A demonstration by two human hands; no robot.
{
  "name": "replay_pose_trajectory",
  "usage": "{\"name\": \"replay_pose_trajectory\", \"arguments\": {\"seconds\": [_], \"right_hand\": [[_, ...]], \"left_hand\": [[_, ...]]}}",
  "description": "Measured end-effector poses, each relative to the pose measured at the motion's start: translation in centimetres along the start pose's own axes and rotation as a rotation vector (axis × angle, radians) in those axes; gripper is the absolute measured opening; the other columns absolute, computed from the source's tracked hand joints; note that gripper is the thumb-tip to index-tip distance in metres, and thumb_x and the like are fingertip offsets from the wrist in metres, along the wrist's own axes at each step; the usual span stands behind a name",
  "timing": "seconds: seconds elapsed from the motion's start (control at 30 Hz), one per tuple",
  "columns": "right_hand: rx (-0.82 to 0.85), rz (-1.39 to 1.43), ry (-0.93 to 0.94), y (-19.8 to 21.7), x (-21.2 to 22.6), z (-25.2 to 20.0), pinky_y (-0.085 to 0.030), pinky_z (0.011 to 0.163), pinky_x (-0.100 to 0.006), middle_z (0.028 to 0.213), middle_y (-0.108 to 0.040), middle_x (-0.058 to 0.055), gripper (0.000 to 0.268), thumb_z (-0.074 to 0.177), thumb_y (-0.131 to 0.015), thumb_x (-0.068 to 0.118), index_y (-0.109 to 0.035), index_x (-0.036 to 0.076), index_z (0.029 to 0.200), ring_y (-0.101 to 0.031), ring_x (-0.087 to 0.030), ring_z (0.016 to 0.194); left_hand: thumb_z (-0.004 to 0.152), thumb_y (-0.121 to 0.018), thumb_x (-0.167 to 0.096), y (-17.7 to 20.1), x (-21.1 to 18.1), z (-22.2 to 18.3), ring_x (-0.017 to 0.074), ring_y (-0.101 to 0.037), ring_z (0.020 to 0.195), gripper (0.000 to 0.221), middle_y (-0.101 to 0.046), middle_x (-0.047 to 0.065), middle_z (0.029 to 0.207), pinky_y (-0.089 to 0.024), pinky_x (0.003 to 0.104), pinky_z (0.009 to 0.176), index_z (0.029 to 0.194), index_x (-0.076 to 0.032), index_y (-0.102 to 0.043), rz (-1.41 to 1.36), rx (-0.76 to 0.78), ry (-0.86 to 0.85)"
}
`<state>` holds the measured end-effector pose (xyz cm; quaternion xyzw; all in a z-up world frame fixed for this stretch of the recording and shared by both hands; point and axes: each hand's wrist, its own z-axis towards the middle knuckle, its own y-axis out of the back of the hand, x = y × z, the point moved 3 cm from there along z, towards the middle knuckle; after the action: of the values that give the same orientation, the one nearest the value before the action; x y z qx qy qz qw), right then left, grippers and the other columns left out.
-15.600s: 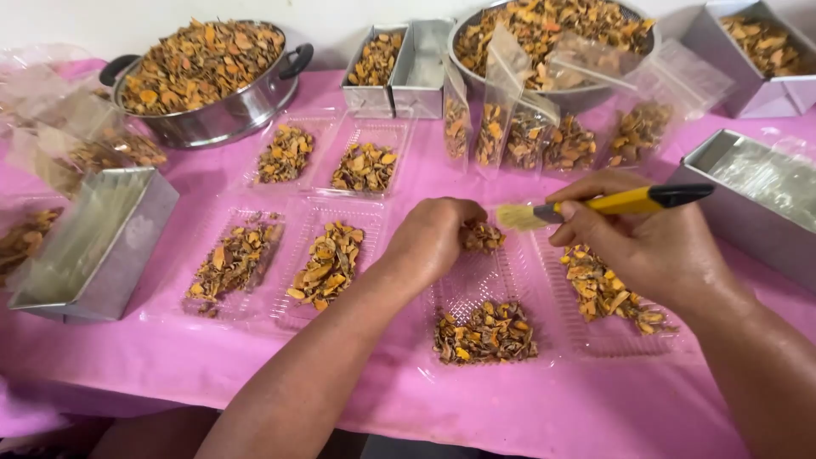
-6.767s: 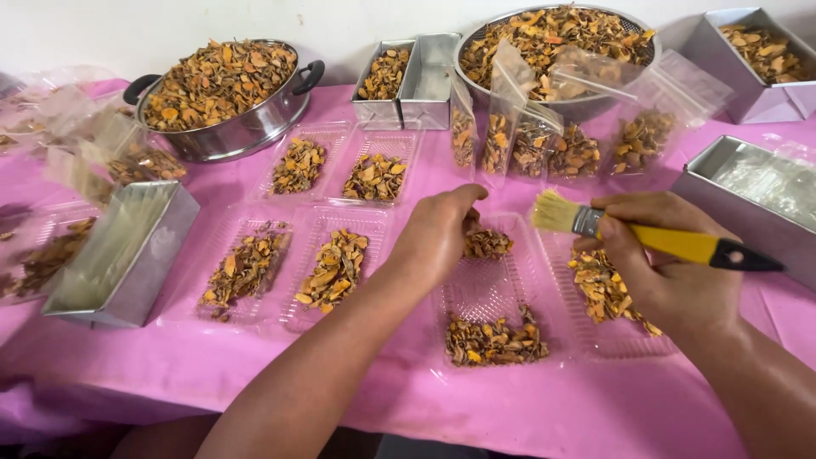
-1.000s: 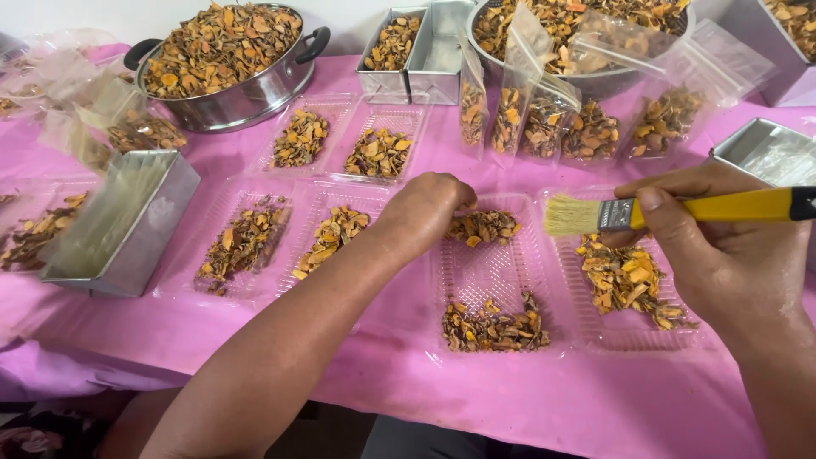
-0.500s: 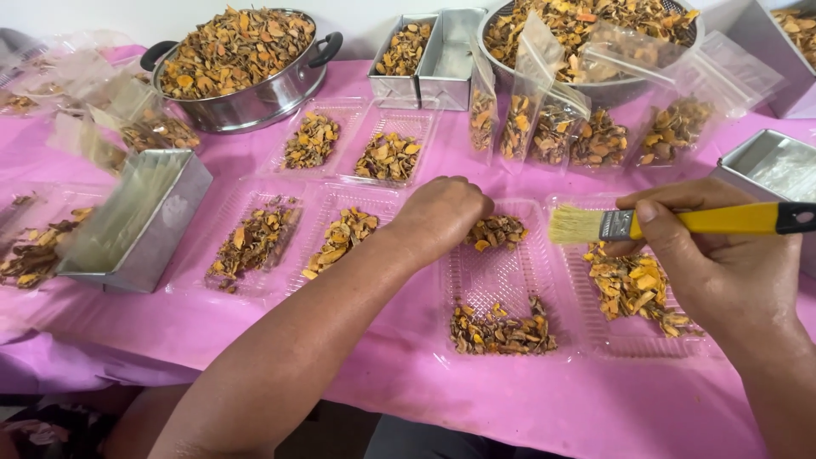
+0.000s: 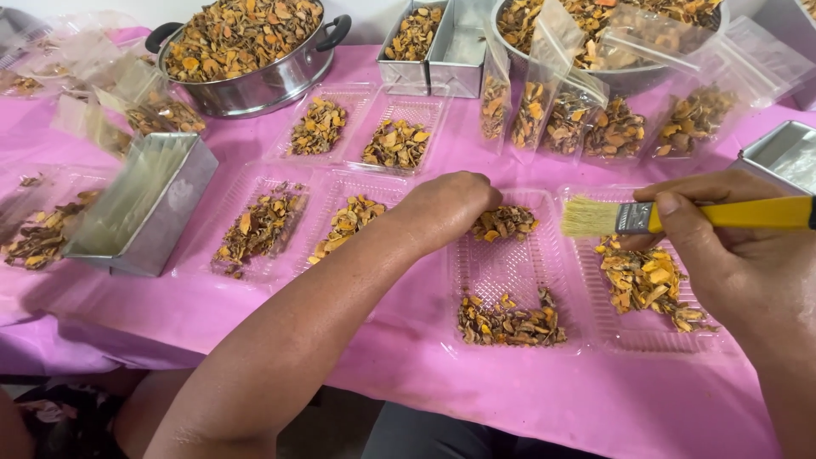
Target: Packing dried tea or herbs into small plastic containers using a brush and hands.
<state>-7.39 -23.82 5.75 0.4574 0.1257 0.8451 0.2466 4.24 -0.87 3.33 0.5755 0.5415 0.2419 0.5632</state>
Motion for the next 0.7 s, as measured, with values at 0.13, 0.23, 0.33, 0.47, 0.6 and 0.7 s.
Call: {"name": "replay_pose_trajectory", "arguments": {"seconds": [0.13,0.23,0.33,0.47,0.6,0.7], "right_hand": [[0.017,0.05,-0.012,-0.1,-0.1,0.1,-0.05,0.054,-0.027,0.083,-0.067,-0.021,0.013,0.116,-0.056,-0.002,-0.066,-0.011,0.115,-0.077,-0.028,0.077],[0.032,0.061,0.002,-0.2,-0.1,0.0,-0.047,0.051,-0.026,0.084,-0.067,-0.023,0.013,0.117,-0.056,-0.003,-0.065,-0.012,0.118,-0.076,-0.029,0.077],[0.022,0.007,0.02,-0.3,0.9,-0.1,-0.051,0.055,-0.028,0.088,-0.07,-0.024,0.014,0.116,-0.056,-0.004,-0.067,-0.012,0.115,-0.076,-0.029,0.078],[0.042,0.083,-0.083,-1.1,-0.8,-0.3,-0.041,0.043,-0.029,0.088,-0.071,-0.023,0.011,0.11,-0.056,-0.004,-0.065,-0.01,0.11,-0.064,-0.024,0.054],[0.299,0.036,-0.05,-3.3,-4.3,0.1,-0.061,0.062,-0.027,0.101,-0.078,-0.011,0.025,0.09,-0.07,0.019,-0.076,0.003,0.109,-0.075,-0.018,0.078],[0.239,-0.183,0.212,-3.7,-3.0,-0.7,-0.055,0.088,-0.034,0.103,-0.078,-0.002,0.022,0.091,-0.073,0.027,-0.075,0.01,0.104,-0.074,-0.018,0.094]], "left_hand": [[0.085,-0.072,0.004,-2.0,0.5,0.1,0.0279,-0.069,0.074,0.017,-0.066,0.008,0.079,-0.057,0.041,0.057,0.1,-0.003,-0.075,0.311,-0.261,-0.482],[0.072,-0.071,0.011,-2.9,0.2,0.0,0.0281,-0.069,0.074,0.019,-0.067,0.01,0.076,-0.056,0.041,0.058,0.085,-0.003,-0.072,0.306,-0.316,-0.513],[0.069,-0.076,0.013,-3.7,-0.6,-1.3,0.0205,-0.066,0.064,0.022,-0.066,0.006,0.067,-0.057,0.035,0.055,0.066,-0.007,-0.067,0.373,-0.383,-0.581],[0.089,-0.076,-0.006,-3.1,-3.4,-5.6,0.0157,-0.066,0.064,0.03,-0.062,0.005,0.064,-0.067,0.029,0.065,0.062,-0.008,-0.062,0.185,-0.206,-0.48],[0.099,-0.066,-0.002,-3.4,-5.2,-8.8,0.0248,-0.076,0.063,0.016,-0.077,0.02,0.096,-0.069,0.032,0.046,0.084,0.003,-0.07,0.136,-0.091,-0.432],[0.089,-0.064,-0.002,-5.9,-5.2,-13.2,0.0274,-0.063,0.078,0.007,-0.066,0.009,0.088,-0.051,0.044,0.07,0.089,-0.007,-0.068,0.469,-0.404,-0.686]]}}
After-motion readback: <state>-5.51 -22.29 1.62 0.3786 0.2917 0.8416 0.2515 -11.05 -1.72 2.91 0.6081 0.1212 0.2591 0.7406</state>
